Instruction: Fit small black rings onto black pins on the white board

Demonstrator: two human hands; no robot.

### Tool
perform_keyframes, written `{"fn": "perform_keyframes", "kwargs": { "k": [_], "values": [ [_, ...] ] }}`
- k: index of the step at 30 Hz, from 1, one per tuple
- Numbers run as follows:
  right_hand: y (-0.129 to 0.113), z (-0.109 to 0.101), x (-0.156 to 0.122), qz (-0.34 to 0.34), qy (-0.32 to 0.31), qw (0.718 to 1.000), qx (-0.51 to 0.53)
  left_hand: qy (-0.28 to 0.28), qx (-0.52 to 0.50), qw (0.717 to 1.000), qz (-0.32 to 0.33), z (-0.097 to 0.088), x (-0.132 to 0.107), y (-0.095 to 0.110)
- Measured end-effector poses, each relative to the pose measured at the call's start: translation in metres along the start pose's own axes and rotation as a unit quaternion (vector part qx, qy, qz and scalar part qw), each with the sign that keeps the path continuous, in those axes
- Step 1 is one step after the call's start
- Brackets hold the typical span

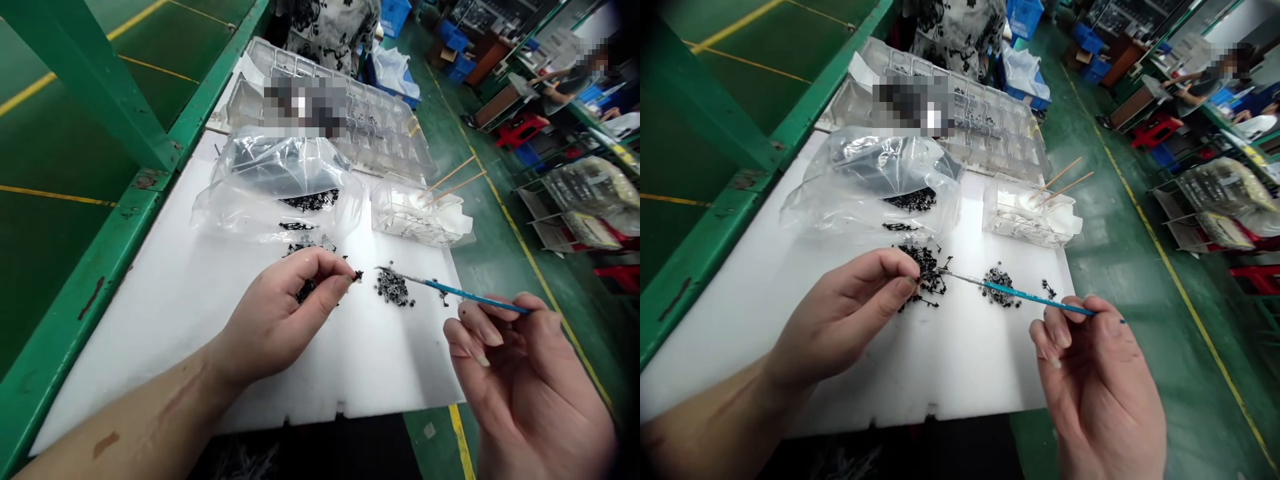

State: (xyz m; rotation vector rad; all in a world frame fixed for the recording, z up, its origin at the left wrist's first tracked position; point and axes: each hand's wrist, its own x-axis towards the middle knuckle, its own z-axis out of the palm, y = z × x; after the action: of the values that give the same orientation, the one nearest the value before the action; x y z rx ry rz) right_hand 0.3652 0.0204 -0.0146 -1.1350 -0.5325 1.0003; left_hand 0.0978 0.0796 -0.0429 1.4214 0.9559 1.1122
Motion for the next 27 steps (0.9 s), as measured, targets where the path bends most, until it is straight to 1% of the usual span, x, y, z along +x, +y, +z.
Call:
{"fn": "perform_keyframes", "kwargs": {
  "k": [5, 8, 14, 20, 23, 27],
  "values": [
    [-0.001, 0.005, -0.003, 0.002, -0.002, 1.000, 0.000, 0.004, -0.011, 1.000, -0.008, 0.000, 0.000, 0.001],
    [-0.001, 0.009, -0.007, 0.002, 0.007, 1.000, -0.004, 0.002, -0.007, 1.000, -0.008, 0.000, 0.001, 0.002],
    [0.000, 0.014, -0.009, 0.004, 0.021, 1.000, -0.017, -0.001, -0.008, 1.000, 0.001, 0.001, 0.001, 0.003],
    [0.000, 0.018, -0.009, 0.000, 0.020, 1.000, -0.010, 0.003, -0.010, 1.000, 0.006, 0.001, 0.001, 0.004],
    [0.000, 0.013, -0.006, -0.001, 0.011, 1.000, -0.006, 0.002, -0.011, 1.000, 0.009, 0.001, 0.000, 0.004],
    [-0.004, -0.002, 0.004, -0.017, -0.010, 1.000, -0.016, 0.004, -0.014, 1.000, 0.010, 0.001, 0.000, 0.003]
  ]
}}
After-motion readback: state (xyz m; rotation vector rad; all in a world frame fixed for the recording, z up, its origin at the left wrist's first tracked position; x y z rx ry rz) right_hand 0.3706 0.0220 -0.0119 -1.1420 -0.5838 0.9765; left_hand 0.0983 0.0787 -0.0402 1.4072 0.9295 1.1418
